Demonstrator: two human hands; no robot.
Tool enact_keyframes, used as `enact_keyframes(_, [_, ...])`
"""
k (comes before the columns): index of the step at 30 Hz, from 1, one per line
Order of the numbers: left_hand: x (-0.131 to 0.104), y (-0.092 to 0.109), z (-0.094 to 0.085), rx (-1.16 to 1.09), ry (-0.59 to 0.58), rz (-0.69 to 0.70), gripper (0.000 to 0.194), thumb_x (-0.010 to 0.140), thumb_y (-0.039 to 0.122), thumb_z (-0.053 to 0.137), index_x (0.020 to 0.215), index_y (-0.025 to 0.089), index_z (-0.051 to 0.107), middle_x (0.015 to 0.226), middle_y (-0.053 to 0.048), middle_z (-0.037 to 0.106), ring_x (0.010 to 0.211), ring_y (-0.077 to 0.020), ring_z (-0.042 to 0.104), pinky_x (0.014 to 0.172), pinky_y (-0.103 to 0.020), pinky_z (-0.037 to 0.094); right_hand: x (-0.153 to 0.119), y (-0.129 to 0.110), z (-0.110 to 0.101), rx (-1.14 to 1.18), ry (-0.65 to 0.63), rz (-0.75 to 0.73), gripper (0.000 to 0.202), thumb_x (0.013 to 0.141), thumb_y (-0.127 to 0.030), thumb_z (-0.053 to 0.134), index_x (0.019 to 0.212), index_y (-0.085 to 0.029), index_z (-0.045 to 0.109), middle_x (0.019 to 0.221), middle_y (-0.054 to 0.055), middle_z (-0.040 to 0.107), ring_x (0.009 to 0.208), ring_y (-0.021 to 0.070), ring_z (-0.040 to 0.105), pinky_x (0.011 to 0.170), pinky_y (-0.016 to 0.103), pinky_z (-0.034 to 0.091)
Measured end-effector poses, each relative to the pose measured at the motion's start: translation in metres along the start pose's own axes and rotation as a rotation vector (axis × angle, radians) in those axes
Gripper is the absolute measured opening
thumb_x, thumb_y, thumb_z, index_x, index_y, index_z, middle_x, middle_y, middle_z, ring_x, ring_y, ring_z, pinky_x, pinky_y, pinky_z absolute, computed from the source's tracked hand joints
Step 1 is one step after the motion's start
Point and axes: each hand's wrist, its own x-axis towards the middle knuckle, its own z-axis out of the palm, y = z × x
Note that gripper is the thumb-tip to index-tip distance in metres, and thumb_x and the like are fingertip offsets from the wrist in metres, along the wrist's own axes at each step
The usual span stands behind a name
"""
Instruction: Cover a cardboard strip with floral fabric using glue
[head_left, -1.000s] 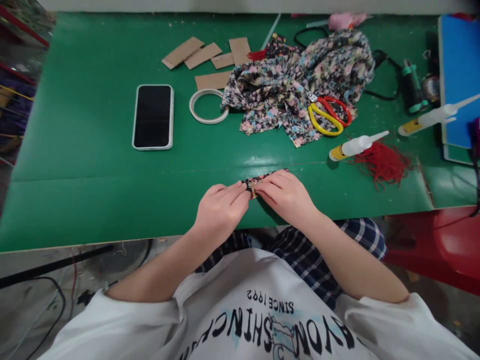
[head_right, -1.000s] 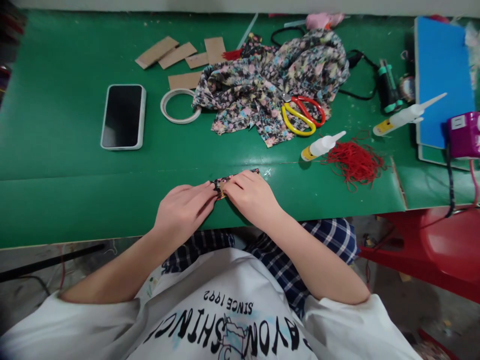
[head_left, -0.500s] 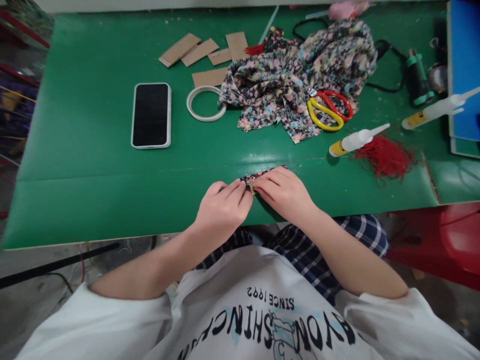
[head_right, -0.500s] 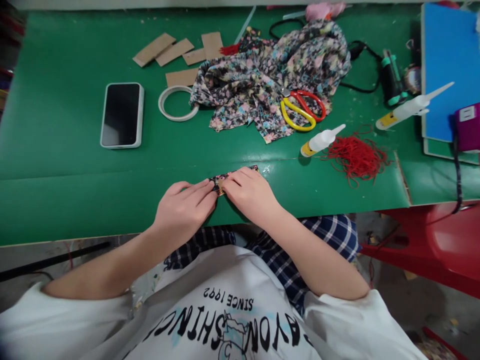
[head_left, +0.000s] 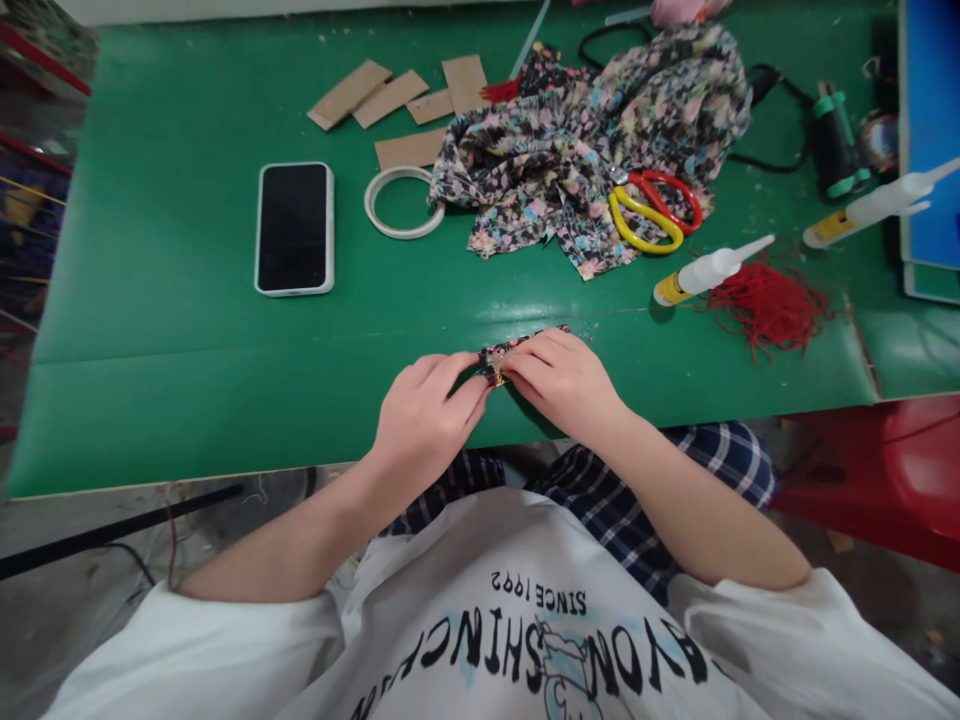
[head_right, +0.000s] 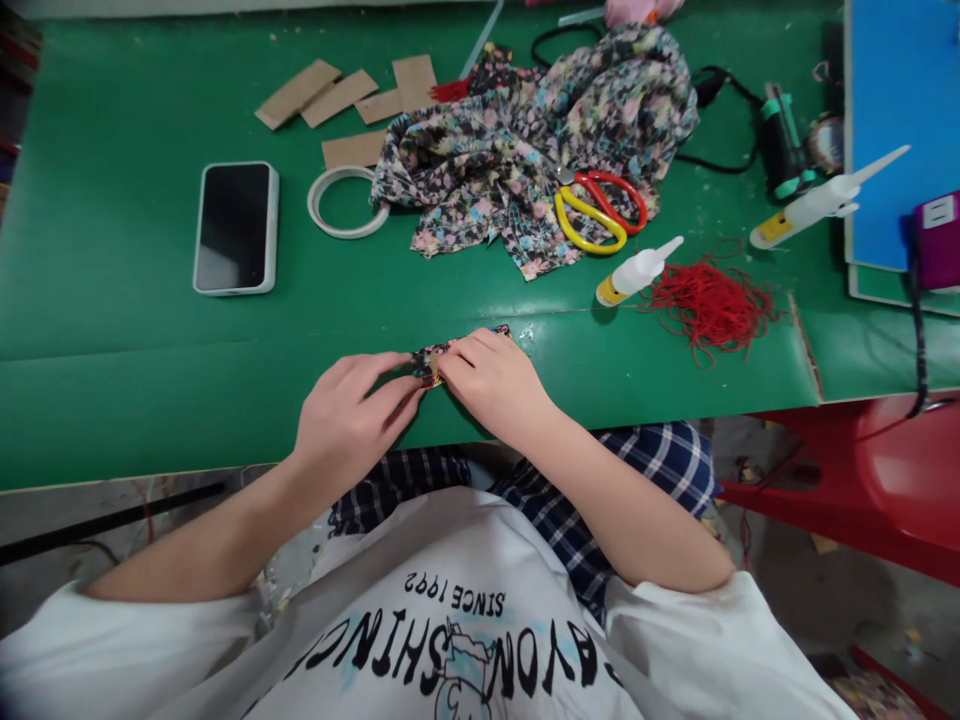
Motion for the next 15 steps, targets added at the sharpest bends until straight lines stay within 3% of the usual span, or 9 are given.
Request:
enact_keyframes(4, [-0.001,0.001,0.000,0.053,0.016,-0.025,0.011,0.083,0.024,0.056,0.089,0.019,0.063,0.100,-0.007,0.060,0.076,-0.0164,0.053,0.068,-0.029,0.042,-0.001,0.001,0.000,0.003,-0.012,-0.002,0.025,0.090,-0.019,0.040,0.088,-0.014,0.064,0.082,0.007,0.065,0.082,0.0169,0.052,0.075,0.032,0.044])
enact_keyframes(15, [0.013,0.007,-0.006,0.242,-0.099,0.186,0.010,0.084,0.017,0.051,0.079,0.016,0.060,0.075,-0.004,0.060,0.074,-0.0186,0.049,0.058,-0.031,0.031,-0.002,0.000,0.000,0.024,-0.032,0.010,0.028,0.090,-0.019,0.037,0.087,-0.013,0.064,0.084,0.009,0.064,0.085,0.0177,0.052,0.075,0.033,0.043])
